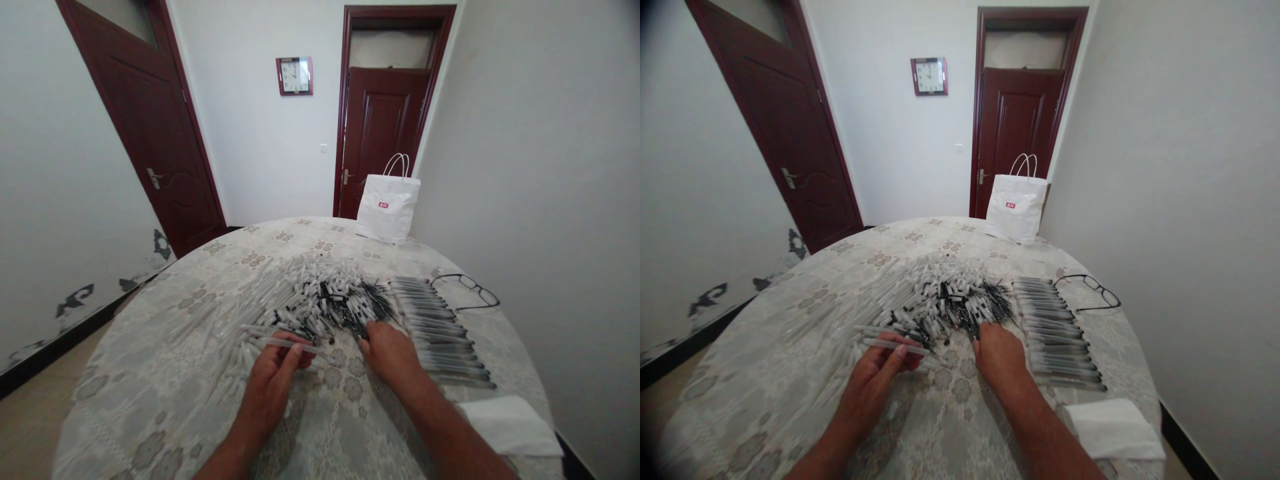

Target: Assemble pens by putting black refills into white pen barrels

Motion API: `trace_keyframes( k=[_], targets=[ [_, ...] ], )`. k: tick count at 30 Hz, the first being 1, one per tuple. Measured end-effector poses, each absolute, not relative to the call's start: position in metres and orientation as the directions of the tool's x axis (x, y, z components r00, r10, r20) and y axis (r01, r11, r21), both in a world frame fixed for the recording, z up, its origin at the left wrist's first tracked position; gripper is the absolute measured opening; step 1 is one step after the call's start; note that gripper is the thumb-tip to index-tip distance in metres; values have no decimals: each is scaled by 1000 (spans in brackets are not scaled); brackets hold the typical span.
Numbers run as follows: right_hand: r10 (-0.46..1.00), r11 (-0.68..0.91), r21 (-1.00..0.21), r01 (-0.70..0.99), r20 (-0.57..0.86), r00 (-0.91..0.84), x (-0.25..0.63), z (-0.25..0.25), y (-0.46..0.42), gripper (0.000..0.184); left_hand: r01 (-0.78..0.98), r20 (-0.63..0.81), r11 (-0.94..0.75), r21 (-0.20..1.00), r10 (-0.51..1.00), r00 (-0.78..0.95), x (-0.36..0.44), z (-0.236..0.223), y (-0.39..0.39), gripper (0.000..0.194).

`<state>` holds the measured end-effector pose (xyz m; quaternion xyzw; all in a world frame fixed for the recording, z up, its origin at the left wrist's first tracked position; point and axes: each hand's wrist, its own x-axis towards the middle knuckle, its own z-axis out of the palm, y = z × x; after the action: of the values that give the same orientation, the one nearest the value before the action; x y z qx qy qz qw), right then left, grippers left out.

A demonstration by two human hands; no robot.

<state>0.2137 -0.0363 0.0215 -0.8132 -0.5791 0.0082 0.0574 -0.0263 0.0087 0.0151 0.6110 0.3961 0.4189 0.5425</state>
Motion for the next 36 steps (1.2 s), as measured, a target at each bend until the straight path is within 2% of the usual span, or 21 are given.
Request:
trace_keyframes(
  k=[7, 11, 14, 20, 22, 26, 28, 33, 36],
  targets=[
    [951, -303, -108, 947, 24, 308, 209, 14, -34, 21, -231, -13, 89, 969, 950, 313, -17, 27, 4, 32],
    [946, -324, -135, 936, -26, 324, 219, 11, -31, 22, -407, -98, 238, 882, 937, 335, -4, 48, -2, 28],
    [946, -313, -185, 931, 20, 322, 224, 11, -28, 20, -490, -116, 287, 823, 929, 350, 6, 54, 0, 26],
    [915, -126, -442, 888, 295, 276, 216, 24, -29, 16, -511, -138, 332, 793, 915, 380, 10, 33, 10, 23],
    [912, -98, -440, 892, 319, 258, 214, 22, -28, 14, -493, -146, 336, 803, 912, 383, 9, 25, 13, 23],
    [931, -128, -350, 928, 281, 235, 219, 7, -24, 9, -472, -149, 340, 813, 906, 396, 8, 16, 17, 21],
    [935, -151, -370, 917, 248, 254, 225, 1, -21, 10, -468, -149, 340, 815, 905, 398, 9, 15, 17, 20],
    [906, -147, -554, 820, 257, 336, 234, 11, -21, 16, -487, -162, 345, 802, 911, 379, 9, 17, 16, 18],
    [898, -34, -821, 570, 226, 379, 228, 23, -25, 15, -518, -163, 358, 777, 909, 383, 7, 19, 16, 19]
  ],
)
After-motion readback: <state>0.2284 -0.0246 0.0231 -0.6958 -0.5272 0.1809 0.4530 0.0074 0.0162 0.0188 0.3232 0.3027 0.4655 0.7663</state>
